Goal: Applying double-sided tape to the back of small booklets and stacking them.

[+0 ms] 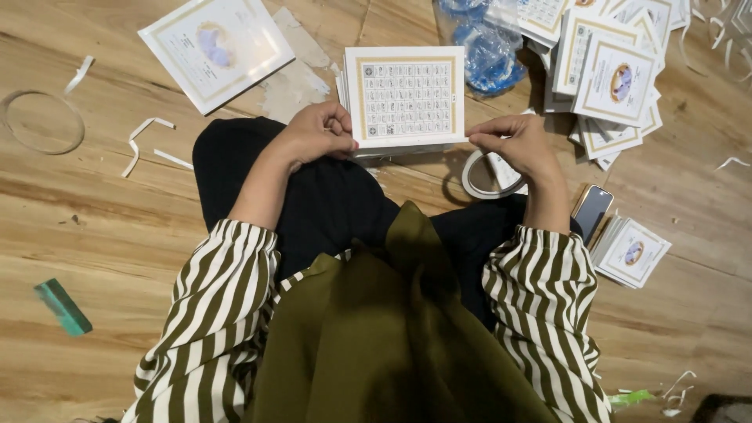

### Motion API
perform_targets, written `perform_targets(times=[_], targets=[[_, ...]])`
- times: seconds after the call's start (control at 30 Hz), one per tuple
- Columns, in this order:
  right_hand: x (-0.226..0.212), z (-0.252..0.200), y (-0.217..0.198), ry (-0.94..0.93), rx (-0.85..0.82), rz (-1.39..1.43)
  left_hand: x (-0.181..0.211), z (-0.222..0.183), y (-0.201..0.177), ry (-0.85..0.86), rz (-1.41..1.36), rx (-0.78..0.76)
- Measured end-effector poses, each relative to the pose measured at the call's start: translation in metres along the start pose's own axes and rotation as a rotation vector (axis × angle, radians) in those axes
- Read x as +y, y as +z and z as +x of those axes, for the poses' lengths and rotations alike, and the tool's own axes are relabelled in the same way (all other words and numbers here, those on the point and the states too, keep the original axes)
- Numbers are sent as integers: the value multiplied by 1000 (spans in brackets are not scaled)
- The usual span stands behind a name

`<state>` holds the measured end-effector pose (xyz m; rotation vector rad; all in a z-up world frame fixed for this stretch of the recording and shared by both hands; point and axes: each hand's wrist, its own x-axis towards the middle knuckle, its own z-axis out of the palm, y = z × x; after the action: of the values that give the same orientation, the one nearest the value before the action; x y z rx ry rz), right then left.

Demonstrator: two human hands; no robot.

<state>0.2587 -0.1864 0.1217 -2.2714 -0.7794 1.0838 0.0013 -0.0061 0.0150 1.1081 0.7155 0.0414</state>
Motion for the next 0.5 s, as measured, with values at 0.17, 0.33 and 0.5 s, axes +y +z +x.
perform_targets(times=[0.17, 0.33, 0.5], targets=[[-12, -6, -4, 19, -8, -28, 4, -2, 0, 1, -19, -7], [-7, 0, -1, -16, 5, -43, 2, -1, 0, 1, -28, -7], [-1, 4, 2, -24, 13, -21, -3, 2, -1, 3, -27, -7]])
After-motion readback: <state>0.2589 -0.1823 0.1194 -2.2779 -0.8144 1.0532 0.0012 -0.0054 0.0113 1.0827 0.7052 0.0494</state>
